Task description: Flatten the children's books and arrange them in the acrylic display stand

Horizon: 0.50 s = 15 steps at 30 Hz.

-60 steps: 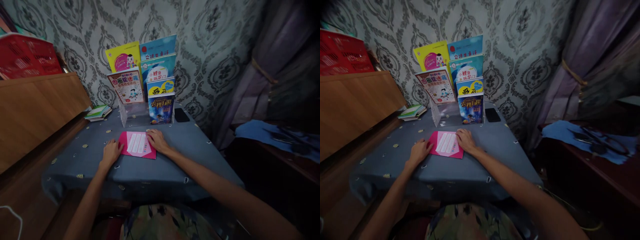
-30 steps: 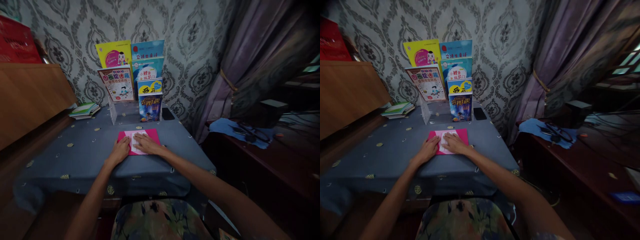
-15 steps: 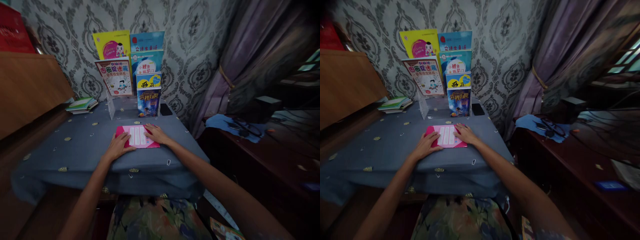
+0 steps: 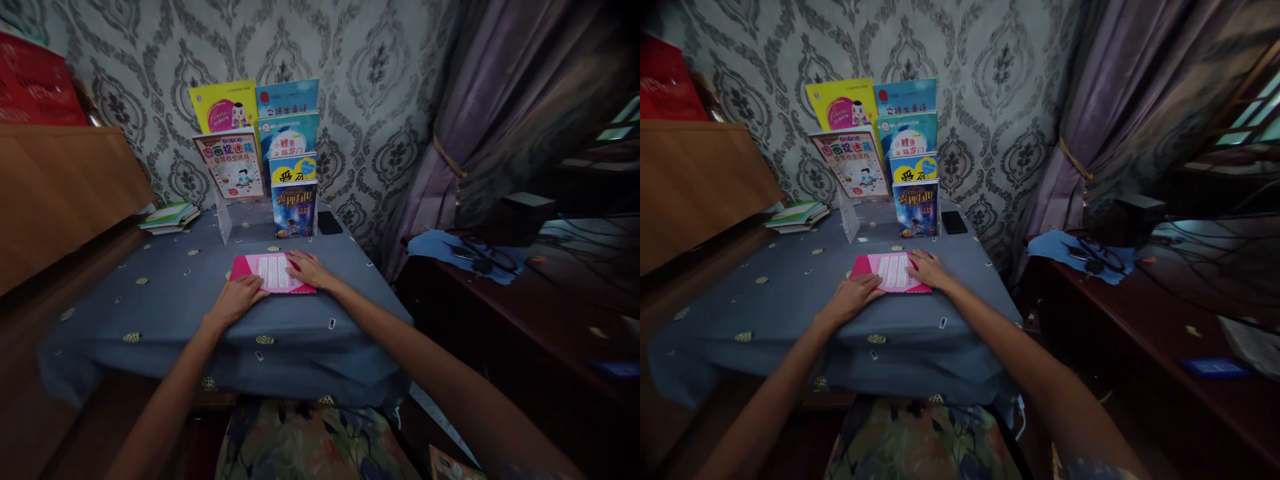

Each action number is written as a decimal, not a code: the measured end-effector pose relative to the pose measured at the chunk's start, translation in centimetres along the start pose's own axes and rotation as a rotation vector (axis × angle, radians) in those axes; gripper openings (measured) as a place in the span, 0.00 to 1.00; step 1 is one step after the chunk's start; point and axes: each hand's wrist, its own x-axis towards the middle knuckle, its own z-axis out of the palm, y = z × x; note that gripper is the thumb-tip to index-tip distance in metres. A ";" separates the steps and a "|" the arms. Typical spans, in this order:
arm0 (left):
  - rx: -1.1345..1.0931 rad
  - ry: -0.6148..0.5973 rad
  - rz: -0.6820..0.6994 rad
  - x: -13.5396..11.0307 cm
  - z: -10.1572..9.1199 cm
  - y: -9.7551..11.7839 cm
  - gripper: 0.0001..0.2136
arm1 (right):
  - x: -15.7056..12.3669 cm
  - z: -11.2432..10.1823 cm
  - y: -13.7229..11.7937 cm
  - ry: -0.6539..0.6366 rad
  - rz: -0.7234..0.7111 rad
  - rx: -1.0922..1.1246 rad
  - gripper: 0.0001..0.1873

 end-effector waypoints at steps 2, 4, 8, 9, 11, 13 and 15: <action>0.027 -0.006 -0.038 0.3 -0.1 0.4 0.16 | 0.1 0.0 0.2 -0.003 -0.011 0.029 0.30; 0.034 -0.015 -0.087 0.5 -0.3 0.6 0.16 | 0.2 -0.1 0.5 -0.008 -0.024 0.070 0.28; 0.029 -0.032 -0.146 1.0 -0.7 0.7 0.16 | 0.5 -0.6 1.0 -0.008 -0.053 0.201 0.26; 0.034 -0.034 -0.154 1.1 -0.8 0.6 0.16 | 0.5 -0.8 1.1 -0.005 -0.059 0.245 0.26; 0.043 -0.038 -0.171 1.5 -1.1 0.4 0.17 | 0.4 -1.4 1.2 0.006 -0.060 0.341 0.31; 0.048 -0.041 -0.187 1.9 -1.3 0.0 0.17 | 0.1 -1.9 1.4 0.029 -0.038 0.439 0.39; 0.049 -0.040 -0.205 2.6 -1.5 -0.6 0.18 | -0.4 -2.3 1.5 0.068 0.013 0.528 0.45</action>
